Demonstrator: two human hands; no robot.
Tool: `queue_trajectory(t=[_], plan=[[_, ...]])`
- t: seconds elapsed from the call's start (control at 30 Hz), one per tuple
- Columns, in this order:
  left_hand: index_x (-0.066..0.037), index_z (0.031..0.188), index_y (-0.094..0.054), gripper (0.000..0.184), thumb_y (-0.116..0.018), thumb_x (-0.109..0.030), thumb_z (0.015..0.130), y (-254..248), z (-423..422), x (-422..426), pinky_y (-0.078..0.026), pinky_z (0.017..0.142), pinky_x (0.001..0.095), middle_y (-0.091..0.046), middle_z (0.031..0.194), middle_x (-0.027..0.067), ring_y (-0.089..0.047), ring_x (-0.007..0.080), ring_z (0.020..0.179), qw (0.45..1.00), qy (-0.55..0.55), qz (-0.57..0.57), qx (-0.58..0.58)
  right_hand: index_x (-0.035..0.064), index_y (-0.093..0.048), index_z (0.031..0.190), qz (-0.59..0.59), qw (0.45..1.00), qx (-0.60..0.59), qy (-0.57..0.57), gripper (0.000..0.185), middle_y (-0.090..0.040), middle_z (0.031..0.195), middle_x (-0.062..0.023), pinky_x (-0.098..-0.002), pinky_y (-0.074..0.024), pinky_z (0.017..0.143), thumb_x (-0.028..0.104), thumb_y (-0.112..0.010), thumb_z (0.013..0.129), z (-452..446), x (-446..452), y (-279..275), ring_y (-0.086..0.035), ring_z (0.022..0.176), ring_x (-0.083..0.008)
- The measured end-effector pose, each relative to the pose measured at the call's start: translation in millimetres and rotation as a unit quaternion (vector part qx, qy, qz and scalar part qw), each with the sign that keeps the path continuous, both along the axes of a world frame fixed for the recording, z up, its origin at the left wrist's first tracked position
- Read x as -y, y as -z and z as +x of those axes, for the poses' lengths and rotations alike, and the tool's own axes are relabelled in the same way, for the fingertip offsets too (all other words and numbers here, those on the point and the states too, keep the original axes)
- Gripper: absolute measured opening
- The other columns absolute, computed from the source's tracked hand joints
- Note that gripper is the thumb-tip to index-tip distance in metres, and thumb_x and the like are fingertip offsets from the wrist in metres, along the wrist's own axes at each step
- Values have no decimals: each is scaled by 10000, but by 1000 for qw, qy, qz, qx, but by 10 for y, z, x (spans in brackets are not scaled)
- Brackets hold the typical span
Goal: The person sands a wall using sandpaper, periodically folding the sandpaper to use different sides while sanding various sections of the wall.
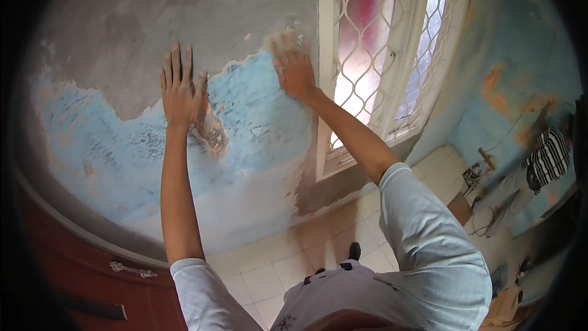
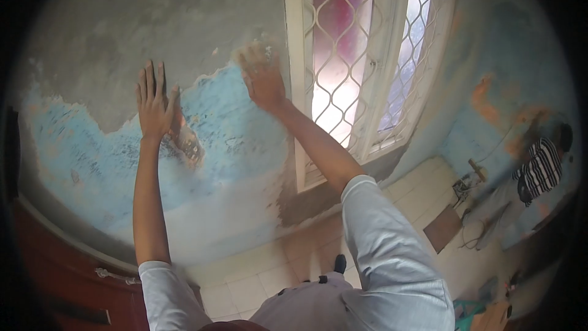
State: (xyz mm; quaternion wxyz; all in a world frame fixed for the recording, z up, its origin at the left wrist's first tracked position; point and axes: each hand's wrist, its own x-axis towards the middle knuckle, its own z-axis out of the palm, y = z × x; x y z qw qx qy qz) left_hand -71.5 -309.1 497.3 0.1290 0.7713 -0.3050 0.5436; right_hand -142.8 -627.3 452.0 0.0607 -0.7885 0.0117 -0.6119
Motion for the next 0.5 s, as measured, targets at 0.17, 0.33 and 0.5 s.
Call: queue_trajectory(t=[0.17, 0.33, 0.5], plan=[[-244, 1682, -279, 656, -503, -380, 1080, 70, -106, 0, -216, 1273, 585, -164, 1766, 66, -189, 382, 1603, 999, 24, -11, -23, -13, -350, 1605, 2, 999, 2, 35, 563, -360, 1616, -304, -704, -137, 1229, 198, -425, 1089, 173, 43, 374, -343, 1491, -470], [-207, 1685, -262, 697, -541, -366, 1067, 69, -270, -42, -270, 1258, 569, -134, 1767, 108, -163, 400, 1606, 993, 51, -10, -110, 2, -380, 1584, 83, 996, 9, -3, 556, -391, 1596, -289, -681, -157, 1238, 219, -465, 1079, 82, 326, 726, -361, 1485, -451], [-131, 1689, -211, 777, -589, -352, 1047, 173, -463, 39, -303, 1249, 537, -95, 1767, 150, -136, 423, 1606, 968, 132, -35, -211, 90, -332, 1636, -33, 991, -131, 2, 610, -281, 1682, -237, -741, -132, 1211, 254, -489, 1070, -203, 321, 1205, -209, 1578, -436]])
